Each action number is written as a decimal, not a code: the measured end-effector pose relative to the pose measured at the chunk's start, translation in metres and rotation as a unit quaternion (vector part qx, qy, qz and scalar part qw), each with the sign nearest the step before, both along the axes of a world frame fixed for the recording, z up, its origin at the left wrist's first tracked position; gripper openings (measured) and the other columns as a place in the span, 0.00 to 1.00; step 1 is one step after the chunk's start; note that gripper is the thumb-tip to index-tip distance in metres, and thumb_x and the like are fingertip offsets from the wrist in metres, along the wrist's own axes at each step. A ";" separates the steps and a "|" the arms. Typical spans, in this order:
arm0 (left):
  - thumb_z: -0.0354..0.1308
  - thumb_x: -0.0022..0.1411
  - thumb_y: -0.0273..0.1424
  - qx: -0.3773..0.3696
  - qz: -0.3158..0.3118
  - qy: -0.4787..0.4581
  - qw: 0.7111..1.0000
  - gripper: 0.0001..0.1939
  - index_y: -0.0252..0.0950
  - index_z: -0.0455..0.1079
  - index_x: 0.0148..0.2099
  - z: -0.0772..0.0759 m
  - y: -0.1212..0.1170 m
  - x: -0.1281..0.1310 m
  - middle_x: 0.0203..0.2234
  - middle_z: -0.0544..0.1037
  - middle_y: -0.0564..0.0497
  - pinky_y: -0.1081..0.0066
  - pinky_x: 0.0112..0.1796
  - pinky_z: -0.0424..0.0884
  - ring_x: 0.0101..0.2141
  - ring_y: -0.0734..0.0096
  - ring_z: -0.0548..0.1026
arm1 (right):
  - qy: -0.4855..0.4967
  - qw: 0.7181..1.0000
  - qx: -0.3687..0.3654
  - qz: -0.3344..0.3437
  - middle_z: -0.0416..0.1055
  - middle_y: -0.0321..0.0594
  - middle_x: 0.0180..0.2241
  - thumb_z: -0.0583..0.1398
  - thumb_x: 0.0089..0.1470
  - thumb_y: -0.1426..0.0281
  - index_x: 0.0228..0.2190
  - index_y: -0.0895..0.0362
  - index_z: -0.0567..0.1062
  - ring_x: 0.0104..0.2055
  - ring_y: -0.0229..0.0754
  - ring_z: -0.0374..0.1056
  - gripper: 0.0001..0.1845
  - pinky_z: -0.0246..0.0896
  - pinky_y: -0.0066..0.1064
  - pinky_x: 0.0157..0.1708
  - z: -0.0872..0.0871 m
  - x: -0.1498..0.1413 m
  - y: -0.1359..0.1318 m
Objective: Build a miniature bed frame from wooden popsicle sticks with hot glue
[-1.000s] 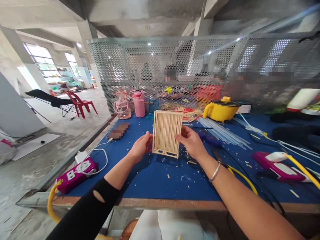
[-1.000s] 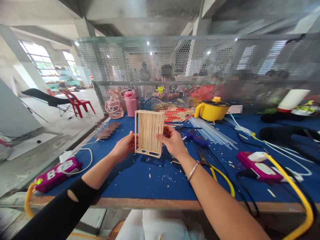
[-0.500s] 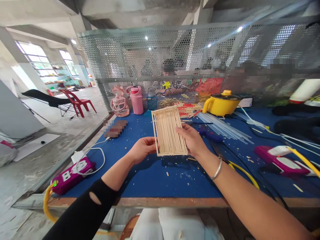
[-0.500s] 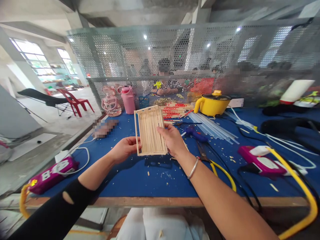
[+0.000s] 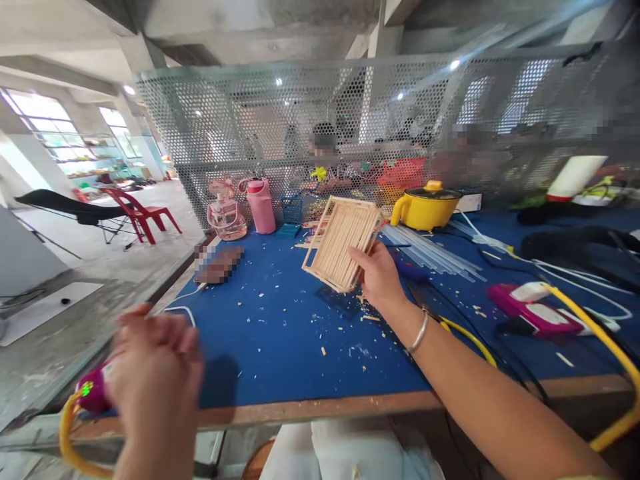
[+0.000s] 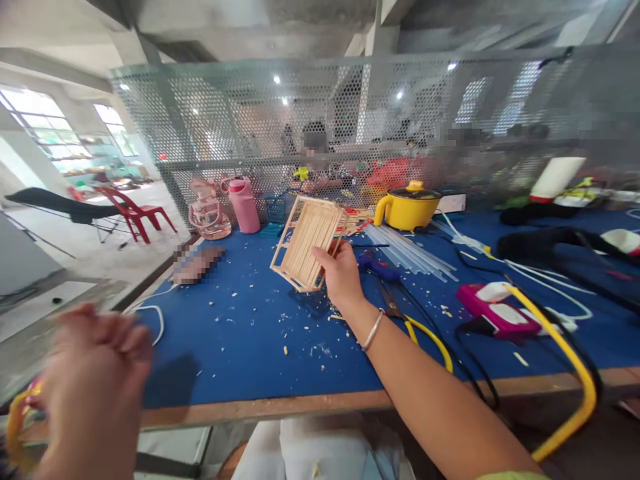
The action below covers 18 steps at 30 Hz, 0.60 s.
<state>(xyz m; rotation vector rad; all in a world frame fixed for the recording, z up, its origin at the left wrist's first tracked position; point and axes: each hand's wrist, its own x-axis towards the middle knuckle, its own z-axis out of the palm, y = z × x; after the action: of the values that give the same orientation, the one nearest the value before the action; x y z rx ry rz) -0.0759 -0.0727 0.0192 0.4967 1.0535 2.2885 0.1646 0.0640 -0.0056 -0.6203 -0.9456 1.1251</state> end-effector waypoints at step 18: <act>0.50 0.60 0.49 -0.207 -0.415 0.329 0.823 0.23 0.33 0.67 0.28 -0.046 0.031 0.111 0.13 0.62 0.58 0.76 0.18 0.52 0.15 0.81 0.57 | -0.101 0.978 0.168 0.066 0.68 0.28 0.28 0.68 0.44 0.67 0.33 0.50 0.66 0.31 0.37 0.67 0.17 0.66 0.32 0.38 0.012 -0.010 -0.044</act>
<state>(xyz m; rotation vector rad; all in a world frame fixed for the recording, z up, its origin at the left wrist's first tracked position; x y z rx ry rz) 0.0353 -0.0419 -0.0267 1.3046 1.2507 1.0734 0.1550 0.0202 0.0063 -0.4034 -1.3362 0.9995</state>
